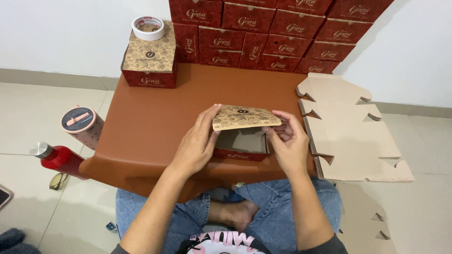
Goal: A person assembles a decorative cardboard box by folding a flat template along pre-scored lines and tucking in the flaps.
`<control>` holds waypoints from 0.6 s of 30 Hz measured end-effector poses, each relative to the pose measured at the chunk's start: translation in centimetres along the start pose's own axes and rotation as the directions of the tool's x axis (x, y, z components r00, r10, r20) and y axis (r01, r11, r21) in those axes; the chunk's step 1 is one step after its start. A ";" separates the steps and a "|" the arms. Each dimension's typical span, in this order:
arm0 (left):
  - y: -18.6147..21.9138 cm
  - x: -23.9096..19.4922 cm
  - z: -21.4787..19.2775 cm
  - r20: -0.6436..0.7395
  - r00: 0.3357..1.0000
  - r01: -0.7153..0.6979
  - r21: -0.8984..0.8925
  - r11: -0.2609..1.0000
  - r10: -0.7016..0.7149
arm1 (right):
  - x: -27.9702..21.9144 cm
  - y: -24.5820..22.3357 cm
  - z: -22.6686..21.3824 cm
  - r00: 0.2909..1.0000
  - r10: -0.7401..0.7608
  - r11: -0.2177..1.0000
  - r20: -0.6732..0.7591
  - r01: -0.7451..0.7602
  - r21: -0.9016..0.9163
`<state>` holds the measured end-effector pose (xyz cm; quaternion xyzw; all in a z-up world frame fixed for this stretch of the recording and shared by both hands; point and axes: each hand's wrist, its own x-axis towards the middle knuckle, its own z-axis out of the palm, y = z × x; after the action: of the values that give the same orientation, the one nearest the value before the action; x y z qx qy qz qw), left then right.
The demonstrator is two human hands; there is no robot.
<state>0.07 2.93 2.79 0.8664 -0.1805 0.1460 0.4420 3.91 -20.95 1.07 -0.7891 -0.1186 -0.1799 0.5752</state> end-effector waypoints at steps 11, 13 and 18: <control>-0.2 0.0 0.8 0.046 0.999 0.007 0.122 0.992 -0.013 | -0.7 -0.2 -1.0 0.992 -0.112 0.952 0.049 0.122 -0.280; 0.3 0.1 1.2 -0.019 0.999 0.031 0.111 0.993 -0.029 | -0.4 -0.6 -0.7 0.983 -0.181 0.925 0.019 0.177 -0.336; 0.4 0.3 0.9 -0.045 0.998 0.043 0.060 0.997 -0.040 | -0.2 -1.0 0.1 0.982 -0.181 0.923 -0.055 0.150 -0.353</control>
<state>0.25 1.88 2.66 0.8798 -0.1484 0.1610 0.4219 3.40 -20.58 1.82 -0.8568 -0.1261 -0.2800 0.4143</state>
